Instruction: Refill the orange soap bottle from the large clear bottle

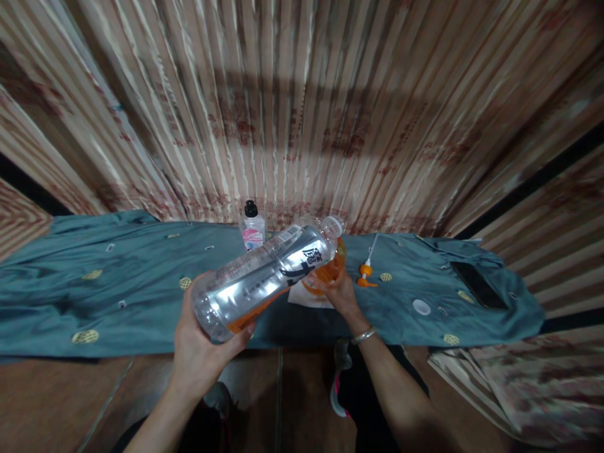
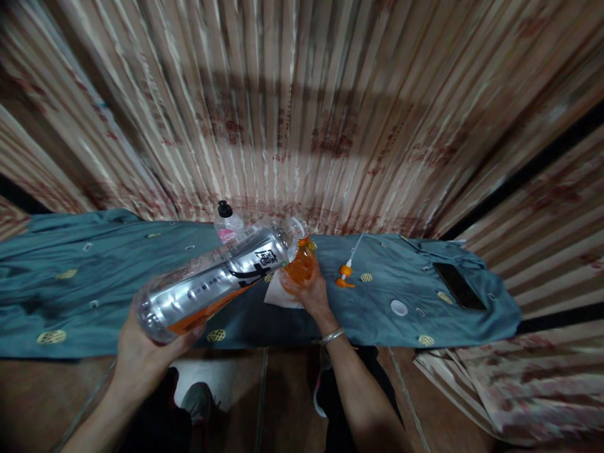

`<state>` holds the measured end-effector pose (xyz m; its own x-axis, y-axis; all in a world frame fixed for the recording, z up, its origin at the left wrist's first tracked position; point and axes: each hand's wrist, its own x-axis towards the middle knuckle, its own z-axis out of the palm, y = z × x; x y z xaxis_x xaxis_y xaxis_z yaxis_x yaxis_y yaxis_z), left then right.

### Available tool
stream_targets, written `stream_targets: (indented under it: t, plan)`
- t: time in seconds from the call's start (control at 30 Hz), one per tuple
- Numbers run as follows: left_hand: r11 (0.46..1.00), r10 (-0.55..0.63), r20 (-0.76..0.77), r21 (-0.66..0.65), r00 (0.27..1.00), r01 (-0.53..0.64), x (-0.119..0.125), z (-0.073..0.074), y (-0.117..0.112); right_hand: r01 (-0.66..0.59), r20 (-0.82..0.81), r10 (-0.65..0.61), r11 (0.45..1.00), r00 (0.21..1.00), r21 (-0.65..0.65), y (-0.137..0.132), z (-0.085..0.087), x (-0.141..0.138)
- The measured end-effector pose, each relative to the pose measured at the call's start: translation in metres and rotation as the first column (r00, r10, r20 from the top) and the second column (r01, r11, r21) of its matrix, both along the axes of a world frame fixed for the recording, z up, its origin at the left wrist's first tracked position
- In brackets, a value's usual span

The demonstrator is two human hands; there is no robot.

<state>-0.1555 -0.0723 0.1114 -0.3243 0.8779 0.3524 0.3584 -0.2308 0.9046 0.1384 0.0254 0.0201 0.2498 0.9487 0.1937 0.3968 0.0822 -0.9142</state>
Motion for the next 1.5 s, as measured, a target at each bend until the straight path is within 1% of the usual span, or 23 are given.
stream_targets:
  t: [0.1,0.3,0.4,0.47,0.57,0.7,0.77,0.83,0.97,1.07,1.13,1.27,1.33,1.5]
  plan:
    - [1.0,0.004,-0.016,-0.004,1.0,-0.004,0.0,0.0,0.0,0.038,-0.061,-0.042,0.998,0.997,-0.054,0.0,0.002,-0.002]
    - [1.0,0.016,-0.008,0.0,1.0,-0.016,0.004,0.001,-0.002,0.015,-0.081,-0.022,0.995,0.996,-0.094,0.0,0.01,-0.005]
    - [1.0,0.016,-0.025,0.004,1.0,-0.016,0.0,0.001,-0.001,0.032,-0.082,-0.039,0.996,0.996,-0.083,-0.001,0.013,-0.007]
    - [1.0,-0.003,-0.039,-0.002,0.999,0.003,-0.005,0.0,0.0,0.04,-0.081,-0.046,0.996,0.996,-0.076,-0.001,0.014,-0.008]
    - [0.997,-0.073,-0.082,-0.037,0.994,0.07,-0.013,0.0,0.003,0.049,-0.068,-0.055,0.995,0.996,-0.089,-0.001,0.014,-0.008]
    - [1.0,-0.027,-0.063,-0.01,0.998,0.027,-0.017,-0.002,0.004,0.054,-0.082,-0.061,0.995,0.995,-0.086,0.0,0.012,-0.006]
    - [0.997,-0.081,-0.095,-0.022,0.992,0.079,-0.019,-0.004,0.005,0.051,-0.089,-0.058,0.996,0.994,-0.076,0.0,0.012,-0.005]
    - [0.994,-0.103,-0.111,-0.039,0.988,0.1,-0.022,-0.005,0.006,0.042,-0.081,-0.047,0.997,0.996,-0.07,-0.001,0.011,-0.005]
    - [0.997,-0.071,-0.088,-0.043,0.994,0.067,-0.027,-0.006,0.006,0.044,-0.06,-0.048,0.997,0.997,-0.067,-0.001,0.012,-0.006]
    - [0.997,-0.077,-0.088,-0.037,0.993,0.074,-0.026,-0.006,0.006,0.052,-0.059,-0.057,0.996,0.997,-0.078,-0.001,0.012,-0.006]
    - [0.997,-0.079,-0.082,-0.032,0.994,0.077,-0.021,-0.005,0.005,0.05,-0.053,-0.055,0.995,0.997,-0.083,-0.001,0.012,-0.006]
    - [1.0,0.016,-0.034,0.026,0.999,-0.015,-0.005,-0.003,-0.002,0.041,-0.053,-0.046,0.995,0.998,-0.086,-0.001,0.012,-0.006]
    - [0.999,0.034,-0.018,0.032,0.999,-0.033,-0.003,-0.002,-0.003,0.045,-0.061,-0.05,0.996,0.997,-0.081,-0.001,0.012,-0.006]
    - [0.997,-0.072,-0.055,-0.044,0.996,0.07,-0.019,-0.003,0.005,0.053,-0.091,-0.06,0.996,0.994,-0.075,0.0,0.01,-0.007]
